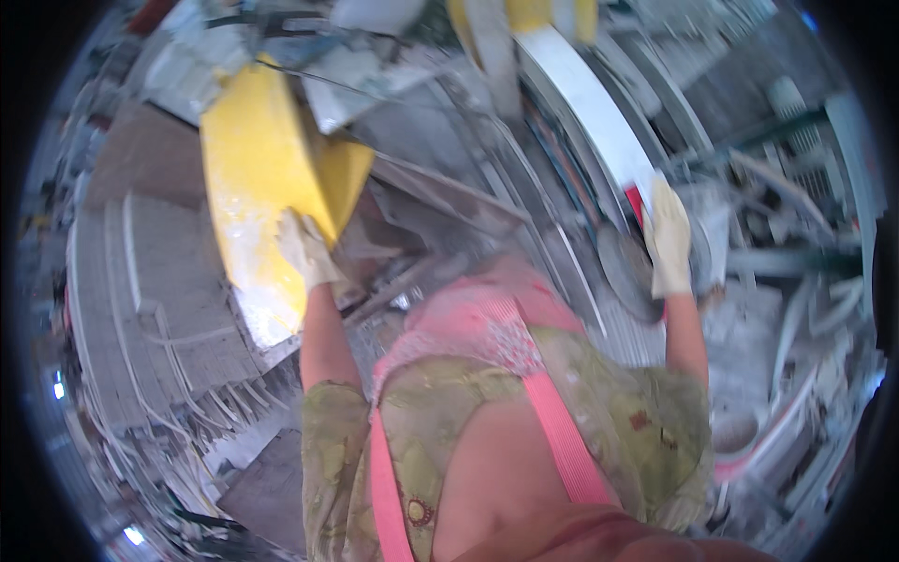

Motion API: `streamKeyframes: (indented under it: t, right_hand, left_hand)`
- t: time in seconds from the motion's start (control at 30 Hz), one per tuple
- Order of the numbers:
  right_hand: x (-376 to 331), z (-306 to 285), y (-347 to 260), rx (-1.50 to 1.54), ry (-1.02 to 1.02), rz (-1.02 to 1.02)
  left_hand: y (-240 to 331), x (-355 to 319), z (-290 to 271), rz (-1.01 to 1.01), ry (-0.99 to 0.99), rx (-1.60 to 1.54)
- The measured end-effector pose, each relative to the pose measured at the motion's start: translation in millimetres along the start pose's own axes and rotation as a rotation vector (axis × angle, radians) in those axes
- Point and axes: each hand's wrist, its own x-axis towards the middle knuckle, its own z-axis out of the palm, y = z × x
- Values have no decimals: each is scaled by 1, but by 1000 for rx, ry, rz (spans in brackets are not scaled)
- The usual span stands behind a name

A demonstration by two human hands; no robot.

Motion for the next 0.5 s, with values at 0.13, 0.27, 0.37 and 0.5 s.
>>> streamKeyframes:
  t: [0.13,0.27,0.37,0.5]
  right_hand:
    - [28,14,-10,-138,-72,-96]
    - [39,21,-13,-151,-298,-70]
    - [48,28,-12,-99,-241,-81]
    - [63,45,-9,-99,-105,-126]
  left_hand:
    - [0,-4,3,56,-15,114]
    - [3,-3,-1,20,-20,79]
    - [5,-3,-3,-6,-30,52]
    - [7,-3,-3,-21,-36,89]
